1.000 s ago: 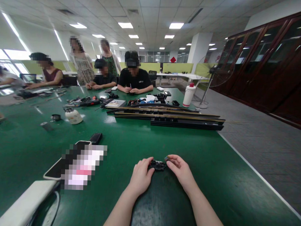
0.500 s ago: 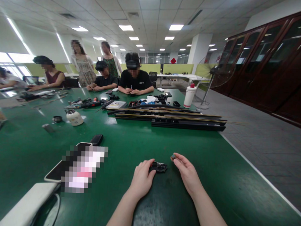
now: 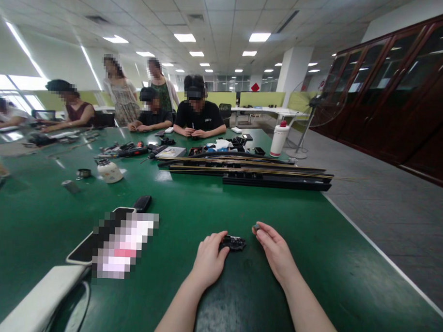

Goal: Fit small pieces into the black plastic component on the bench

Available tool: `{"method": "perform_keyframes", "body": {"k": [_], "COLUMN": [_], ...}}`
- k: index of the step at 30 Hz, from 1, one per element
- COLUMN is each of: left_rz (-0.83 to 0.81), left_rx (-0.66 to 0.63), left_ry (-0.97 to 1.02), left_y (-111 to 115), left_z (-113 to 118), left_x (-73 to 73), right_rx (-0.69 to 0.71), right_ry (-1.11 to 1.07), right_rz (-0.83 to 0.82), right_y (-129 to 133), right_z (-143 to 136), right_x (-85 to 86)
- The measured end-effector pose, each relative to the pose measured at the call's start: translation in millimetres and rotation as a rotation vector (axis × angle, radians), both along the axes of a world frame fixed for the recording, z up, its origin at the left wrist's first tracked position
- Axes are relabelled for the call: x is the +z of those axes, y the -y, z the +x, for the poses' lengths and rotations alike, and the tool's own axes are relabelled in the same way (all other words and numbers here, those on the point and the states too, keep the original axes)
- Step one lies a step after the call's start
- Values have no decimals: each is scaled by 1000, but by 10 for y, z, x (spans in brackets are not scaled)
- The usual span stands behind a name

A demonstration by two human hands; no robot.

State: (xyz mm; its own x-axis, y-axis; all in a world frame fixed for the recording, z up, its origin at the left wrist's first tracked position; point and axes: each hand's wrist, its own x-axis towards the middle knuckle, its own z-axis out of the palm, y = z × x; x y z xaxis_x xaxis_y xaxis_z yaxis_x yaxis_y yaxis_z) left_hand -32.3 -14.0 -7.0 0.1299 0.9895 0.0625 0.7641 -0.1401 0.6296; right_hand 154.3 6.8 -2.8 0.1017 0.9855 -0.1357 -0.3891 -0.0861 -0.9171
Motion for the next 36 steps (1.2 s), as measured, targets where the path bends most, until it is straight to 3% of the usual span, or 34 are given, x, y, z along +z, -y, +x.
{"method": "perform_keyframes", "body": {"k": [17, 22, 32, 36], "left_rz": [-1, 5, 38, 27], "left_rx": [9, 0, -15, -12], "left_ry": [-4, 1, 19, 9], "left_y": [12, 13, 15, 13], "left_z": [1, 1, -11, -9], "left_x": [28, 28, -11, 0], "right_rx": [37, 125, 285, 318], "right_ry": [108, 312, 992, 1106], "right_rz": [29, 89, 430, 454], "right_y": [7, 32, 107, 108], "right_z": [1, -46, -170, -178], "right_x": [-14, 3, 0, 3]}}
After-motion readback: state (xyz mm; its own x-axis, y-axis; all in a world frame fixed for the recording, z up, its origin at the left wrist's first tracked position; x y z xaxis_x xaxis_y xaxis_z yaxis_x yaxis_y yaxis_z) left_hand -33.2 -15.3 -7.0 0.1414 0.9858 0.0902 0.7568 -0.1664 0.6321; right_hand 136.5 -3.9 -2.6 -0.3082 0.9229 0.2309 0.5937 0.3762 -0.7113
